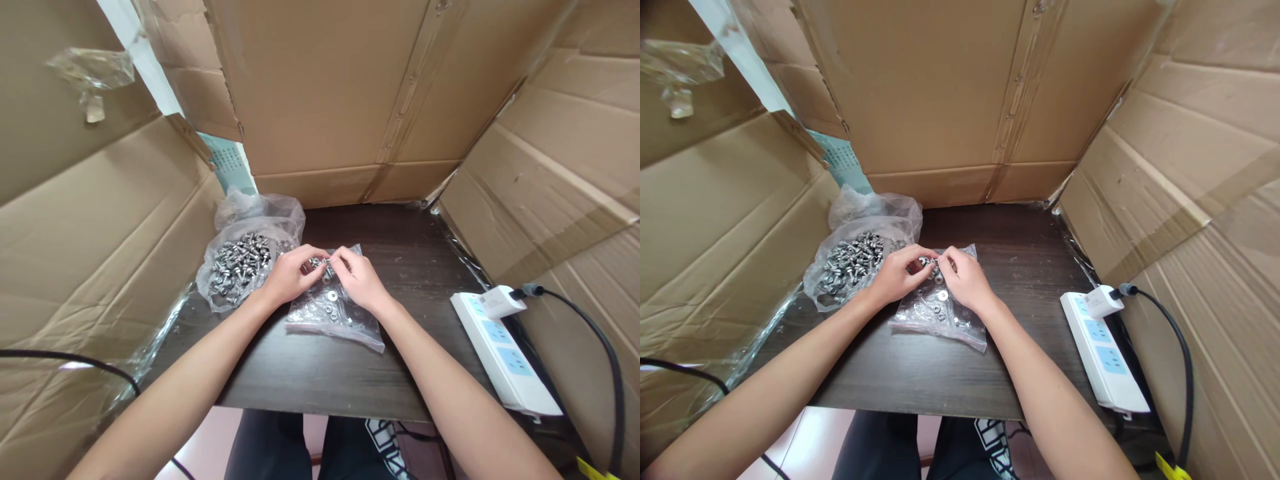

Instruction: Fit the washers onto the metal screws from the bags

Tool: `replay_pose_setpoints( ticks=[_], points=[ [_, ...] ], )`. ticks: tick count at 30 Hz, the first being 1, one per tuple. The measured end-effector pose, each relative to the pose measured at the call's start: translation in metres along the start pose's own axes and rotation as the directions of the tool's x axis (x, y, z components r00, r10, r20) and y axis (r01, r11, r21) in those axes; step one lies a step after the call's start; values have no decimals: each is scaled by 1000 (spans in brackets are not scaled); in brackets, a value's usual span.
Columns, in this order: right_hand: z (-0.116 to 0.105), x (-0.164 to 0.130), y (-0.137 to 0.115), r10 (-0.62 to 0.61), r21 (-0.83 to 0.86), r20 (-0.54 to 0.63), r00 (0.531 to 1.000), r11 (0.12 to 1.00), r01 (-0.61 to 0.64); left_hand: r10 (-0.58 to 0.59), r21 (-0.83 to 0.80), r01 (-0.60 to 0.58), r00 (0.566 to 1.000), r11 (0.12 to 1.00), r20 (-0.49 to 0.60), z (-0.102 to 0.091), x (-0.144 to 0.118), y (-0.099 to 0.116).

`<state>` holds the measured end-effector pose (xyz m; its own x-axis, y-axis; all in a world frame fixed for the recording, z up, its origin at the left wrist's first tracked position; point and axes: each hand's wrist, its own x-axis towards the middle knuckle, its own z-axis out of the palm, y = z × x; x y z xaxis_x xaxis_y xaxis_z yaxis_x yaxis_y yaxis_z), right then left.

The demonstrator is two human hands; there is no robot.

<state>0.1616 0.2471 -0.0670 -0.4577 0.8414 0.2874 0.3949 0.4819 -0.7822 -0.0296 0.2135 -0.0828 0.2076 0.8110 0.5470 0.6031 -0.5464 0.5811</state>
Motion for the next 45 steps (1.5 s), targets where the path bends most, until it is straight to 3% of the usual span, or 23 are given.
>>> replay_pose_setpoints(
  ticks=[6,11,17,26,30,34,40,45],
  points=[
    [0,1,1,-31,23,-96,995,999,33,-1,24,2,1000,1000,-23,-1,2,3],
    [1,1,1,-61,55,-53,997,996,63,7,51,-6,1000,999,-20,-2,2,4],
    [3,1,0,-29,82,-102,994,996,38,15,61,-14,1000,998,-21,-2,1,3],
    [0,1,-1,-26,2,-78,997,1000,26,28,77,-26,999,997,-17,-1,1,2],
    [2,2,0,-53,-11,-55,997,999,53,-43,44,45,998,998,-36,0,0,3],
    [3,2,0,-57,4,-30,998,998,57,-91,30,91,995,995,-29,1,-1,4],
    [5,-1,-1,-19,46,66,998,999,16,-27,4,27,999,1000,20,2,0,4],
    [3,-1,-1,-15,39,42,999,999,13,-93,-15,93,995,996,-17,3,-1,1]
  ],
)
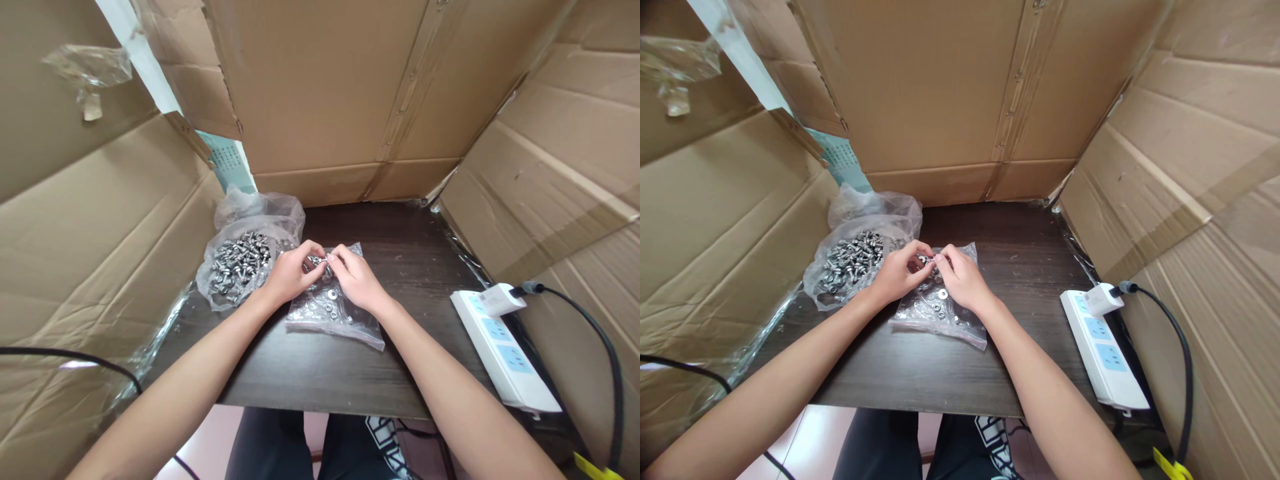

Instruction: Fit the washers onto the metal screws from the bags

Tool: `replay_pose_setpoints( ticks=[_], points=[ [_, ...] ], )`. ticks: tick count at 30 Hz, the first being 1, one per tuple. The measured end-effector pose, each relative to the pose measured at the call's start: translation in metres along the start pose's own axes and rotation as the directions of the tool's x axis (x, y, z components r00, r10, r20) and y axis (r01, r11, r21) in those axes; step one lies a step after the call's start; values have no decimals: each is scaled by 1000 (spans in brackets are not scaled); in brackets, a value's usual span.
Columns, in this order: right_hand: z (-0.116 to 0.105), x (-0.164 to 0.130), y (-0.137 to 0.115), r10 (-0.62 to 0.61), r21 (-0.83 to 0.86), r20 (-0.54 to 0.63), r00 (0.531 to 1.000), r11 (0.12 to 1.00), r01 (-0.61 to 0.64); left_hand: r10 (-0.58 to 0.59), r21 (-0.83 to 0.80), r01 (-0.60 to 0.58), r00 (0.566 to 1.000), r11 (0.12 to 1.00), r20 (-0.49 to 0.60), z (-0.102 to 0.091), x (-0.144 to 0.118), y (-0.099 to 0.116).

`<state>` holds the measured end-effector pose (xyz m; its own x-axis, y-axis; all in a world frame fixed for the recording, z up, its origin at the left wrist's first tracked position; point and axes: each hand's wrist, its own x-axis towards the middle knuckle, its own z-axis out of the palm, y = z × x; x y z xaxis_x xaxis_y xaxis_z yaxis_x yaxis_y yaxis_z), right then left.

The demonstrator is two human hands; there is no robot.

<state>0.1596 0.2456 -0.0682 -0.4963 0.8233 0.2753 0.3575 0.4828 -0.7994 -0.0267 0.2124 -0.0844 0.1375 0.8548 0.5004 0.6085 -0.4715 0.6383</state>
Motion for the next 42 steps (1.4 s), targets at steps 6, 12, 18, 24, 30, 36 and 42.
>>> replay_pose_setpoints(
  ticks=[6,12,18,24,30,36,42],
  points=[
    [-1,2,2,-12,116,-25,1000,993,15,49,53,-50,998,997,26,-1,0,0],
    [2,2,3,34,216,-76,997,976,-17,65,26,-64,997,998,-36,-2,3,-1],
    [-2,1,2,45,61,-118,992,997,-38,52,49,-53,998,997,28,-1,1,-2],
    [-6,1,2,39,71,-39,998,997,-36,156,75,-157,988,985,18,-1,0,3],
    [-4,0,0,35,-24,-37,999,999,-36,179,91,-179,984,980,8,-1,0,4],
    [-4,-1,-1,25,-65,-45,999,997,-28,77,21,-76,996,997,-46,2,1,5],
    [-2,0,2,60,-126,28,998,990,-56,125,38,-124,992,992,-27,2,1,3]
  ],
)
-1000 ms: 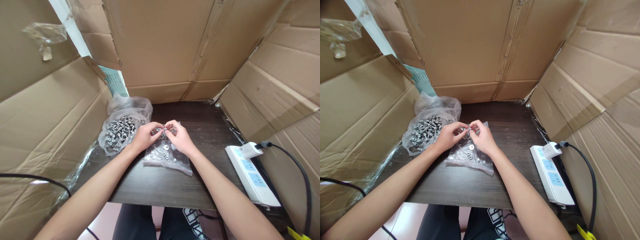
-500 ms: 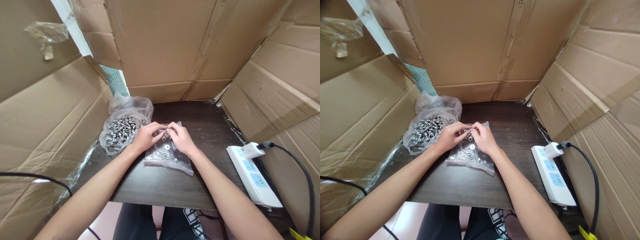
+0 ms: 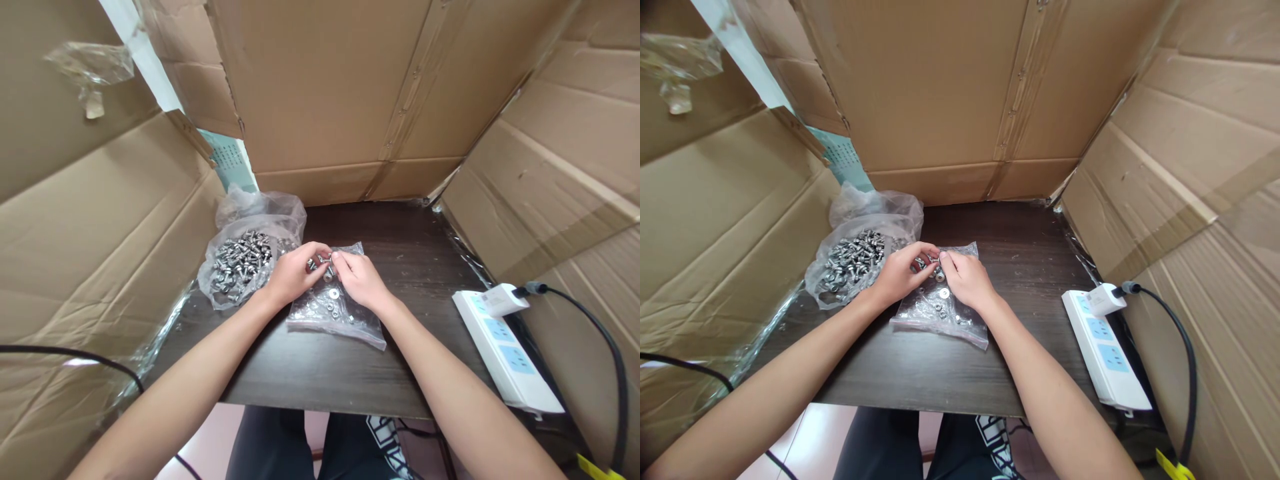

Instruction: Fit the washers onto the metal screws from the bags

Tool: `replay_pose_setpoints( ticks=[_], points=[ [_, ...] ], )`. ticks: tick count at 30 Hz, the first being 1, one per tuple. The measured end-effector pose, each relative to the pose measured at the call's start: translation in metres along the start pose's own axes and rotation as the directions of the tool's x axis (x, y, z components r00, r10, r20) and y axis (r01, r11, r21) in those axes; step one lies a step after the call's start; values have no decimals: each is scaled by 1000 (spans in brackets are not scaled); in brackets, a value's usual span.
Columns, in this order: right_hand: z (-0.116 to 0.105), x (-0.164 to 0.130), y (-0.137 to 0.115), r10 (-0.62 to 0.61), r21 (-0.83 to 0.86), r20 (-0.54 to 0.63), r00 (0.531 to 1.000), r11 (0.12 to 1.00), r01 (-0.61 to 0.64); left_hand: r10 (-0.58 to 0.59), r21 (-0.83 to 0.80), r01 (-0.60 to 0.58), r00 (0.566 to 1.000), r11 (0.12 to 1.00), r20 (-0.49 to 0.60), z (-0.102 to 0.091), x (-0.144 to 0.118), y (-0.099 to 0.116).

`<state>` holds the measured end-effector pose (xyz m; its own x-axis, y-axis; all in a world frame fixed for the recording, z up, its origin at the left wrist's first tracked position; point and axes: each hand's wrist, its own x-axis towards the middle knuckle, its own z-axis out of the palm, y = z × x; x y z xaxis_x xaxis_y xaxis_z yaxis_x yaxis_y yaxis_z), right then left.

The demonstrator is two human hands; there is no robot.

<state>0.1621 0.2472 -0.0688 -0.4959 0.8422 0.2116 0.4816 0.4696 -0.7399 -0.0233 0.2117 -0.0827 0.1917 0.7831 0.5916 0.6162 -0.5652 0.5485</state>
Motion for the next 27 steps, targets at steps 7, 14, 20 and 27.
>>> replay_pose_setpoints(
  ticks=[7,14,20,27],
  points=[
    [-2,-1,-4,0,94,-40,999,996,3,100,21,-100,995,995,5,-1,1,1],
    [-2,0,-4,22,88,-45,999,996,-18,80,5,-80,997,997,-5,-1,1,0],
    [-2,-1,-4,-17,104,-42,999,994,21,166,19,-166,986,986,-11,0,1,-4],
    [1,-1,-3,-57,157,-112,992,985,75,79,22,-79,996,997,-31,1,-1,-9]
  ],
)
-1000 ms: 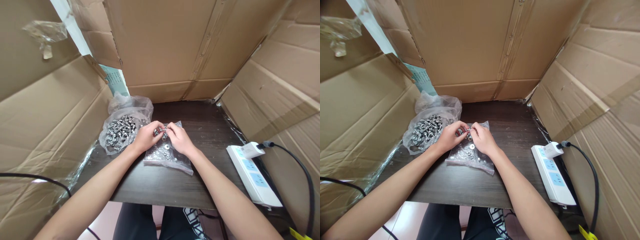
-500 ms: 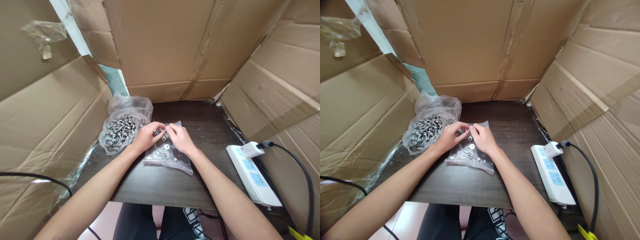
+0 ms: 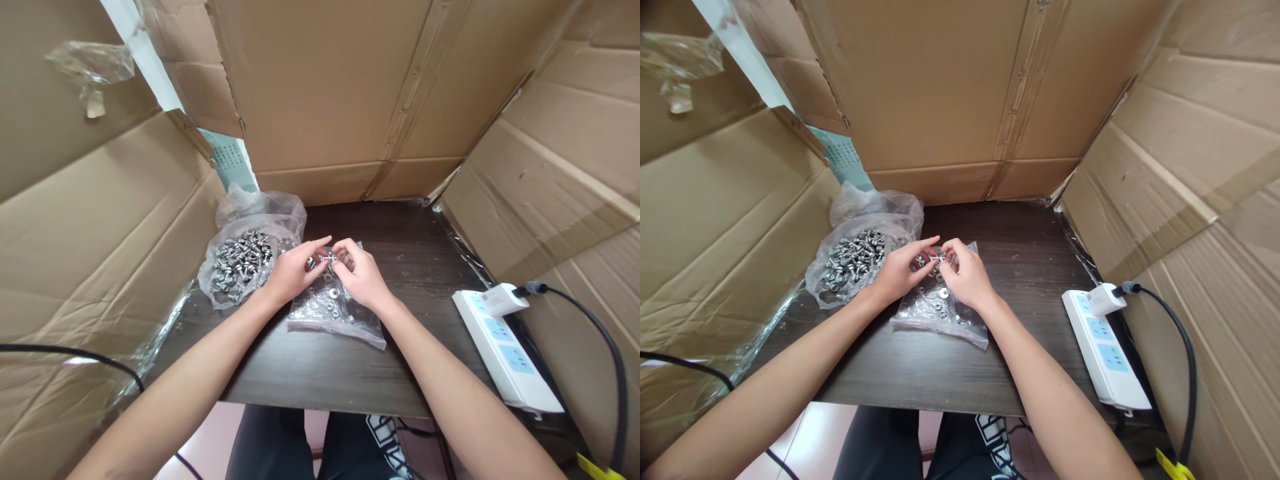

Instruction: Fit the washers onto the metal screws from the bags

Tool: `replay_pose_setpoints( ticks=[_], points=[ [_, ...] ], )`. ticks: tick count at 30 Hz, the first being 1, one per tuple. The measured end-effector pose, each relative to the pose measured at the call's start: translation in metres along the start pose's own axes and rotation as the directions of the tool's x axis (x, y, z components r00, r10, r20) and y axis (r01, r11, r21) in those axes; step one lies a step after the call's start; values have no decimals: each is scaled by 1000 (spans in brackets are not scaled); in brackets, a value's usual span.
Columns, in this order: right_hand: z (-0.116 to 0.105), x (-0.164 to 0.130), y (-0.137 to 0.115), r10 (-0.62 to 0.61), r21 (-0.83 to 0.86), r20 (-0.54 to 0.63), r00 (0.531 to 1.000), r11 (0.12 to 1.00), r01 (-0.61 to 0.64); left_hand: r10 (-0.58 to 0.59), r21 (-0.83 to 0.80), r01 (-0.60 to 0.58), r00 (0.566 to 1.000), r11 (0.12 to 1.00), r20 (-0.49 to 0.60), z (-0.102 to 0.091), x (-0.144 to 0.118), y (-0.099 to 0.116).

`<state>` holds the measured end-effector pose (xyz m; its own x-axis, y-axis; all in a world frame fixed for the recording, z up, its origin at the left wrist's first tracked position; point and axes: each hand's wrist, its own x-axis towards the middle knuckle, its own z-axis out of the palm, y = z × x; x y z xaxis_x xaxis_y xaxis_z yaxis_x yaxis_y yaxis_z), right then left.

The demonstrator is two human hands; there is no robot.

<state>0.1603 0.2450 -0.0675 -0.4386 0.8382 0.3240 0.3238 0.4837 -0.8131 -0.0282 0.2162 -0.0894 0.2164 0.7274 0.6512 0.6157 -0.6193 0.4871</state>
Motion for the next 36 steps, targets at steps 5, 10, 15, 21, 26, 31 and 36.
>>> replay_pose_setpoints(
  ticks=[5,10,15,21,26,31,36],
  points=[
    [-2,1,-1,27,-81,-67,997,996,-32,-20,27,18,999,999,48,-2,2,6],
    [-5,2,-2,63,-114,-72,995,991,-71,-13,13,13,998,1000,56,-1,2,10],
    [-4,3,-1,45,-58,33,998,997,-43,-38,11,38,999,999,2,0,1,8],
    [-2,2,-1,33,37,22,999,999,-33,-53,17,54,999,998,-12,1,1,7],
    [-2,2,-3,18,50,-4,1000,999,-18,-54,20,54,999,998,-7,0,1,8],
    [-4,1,-2,64,-77,-29,998,995,-66,-46,18,46,999,999,1,0,1,8],
    [-5,1,-4,46,-31,-26,999,998,-47,-24,27,24,1000,999,-5,1,1,8]
  ],
)
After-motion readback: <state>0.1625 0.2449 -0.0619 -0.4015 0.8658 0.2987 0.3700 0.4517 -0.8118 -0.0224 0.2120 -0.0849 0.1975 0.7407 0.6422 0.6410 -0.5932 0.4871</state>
